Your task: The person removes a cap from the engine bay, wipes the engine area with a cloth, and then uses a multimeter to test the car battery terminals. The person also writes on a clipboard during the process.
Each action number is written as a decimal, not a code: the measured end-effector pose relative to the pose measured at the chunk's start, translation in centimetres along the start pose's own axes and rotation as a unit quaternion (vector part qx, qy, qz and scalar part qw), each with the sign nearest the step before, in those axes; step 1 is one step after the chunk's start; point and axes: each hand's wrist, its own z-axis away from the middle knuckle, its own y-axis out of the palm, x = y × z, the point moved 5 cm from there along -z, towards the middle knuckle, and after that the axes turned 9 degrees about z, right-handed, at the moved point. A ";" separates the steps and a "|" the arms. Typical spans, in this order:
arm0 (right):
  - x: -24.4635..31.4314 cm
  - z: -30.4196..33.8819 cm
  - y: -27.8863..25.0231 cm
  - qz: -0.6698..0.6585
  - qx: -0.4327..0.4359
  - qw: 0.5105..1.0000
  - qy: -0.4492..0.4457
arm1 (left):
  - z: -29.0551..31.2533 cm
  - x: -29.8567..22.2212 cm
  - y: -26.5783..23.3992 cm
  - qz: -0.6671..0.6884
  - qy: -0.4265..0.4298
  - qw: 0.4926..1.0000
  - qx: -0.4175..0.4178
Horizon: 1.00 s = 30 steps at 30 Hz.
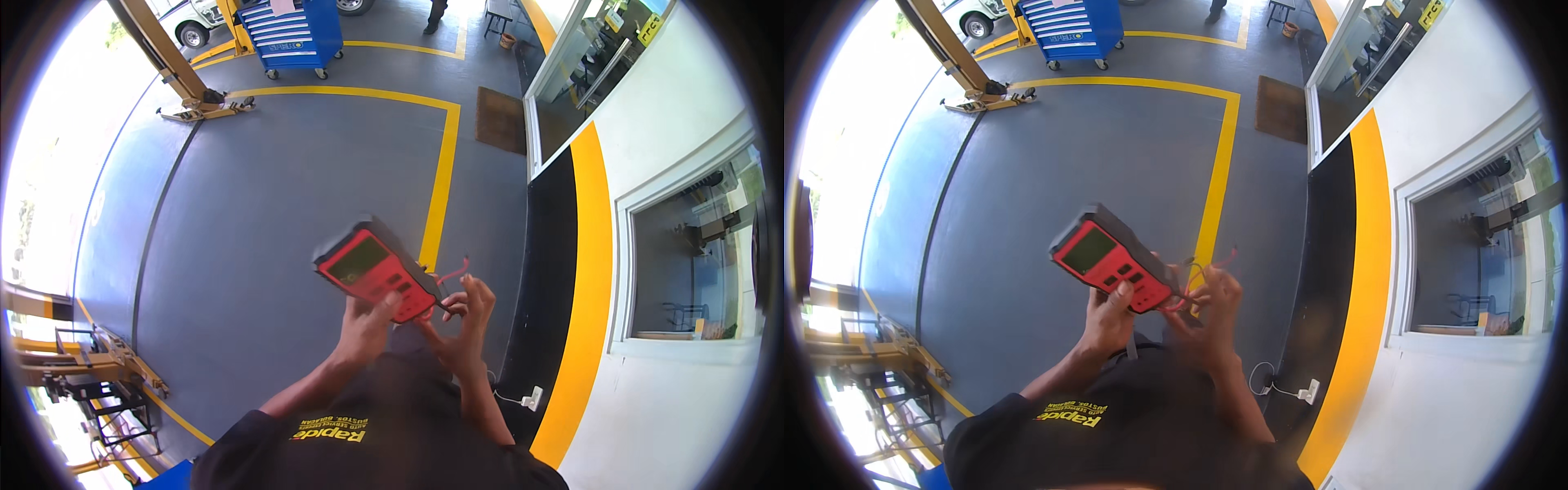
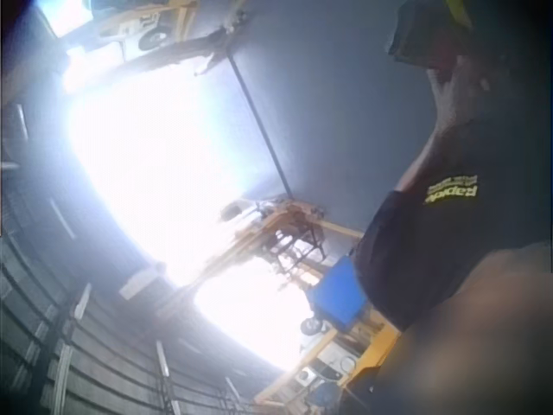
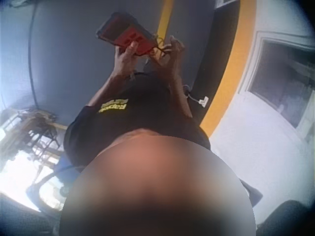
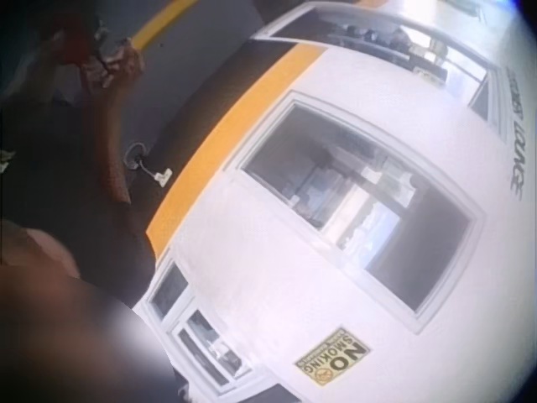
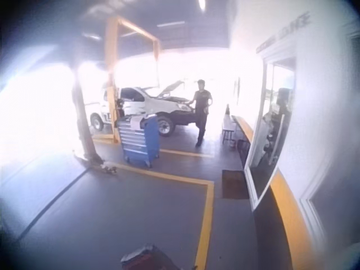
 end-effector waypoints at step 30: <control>-67.7 -103.4 24.5 -0.287 -0.072 0.812 0.503 | -129.8 -20.1 8.6 0.271 0.028 0.895 0.354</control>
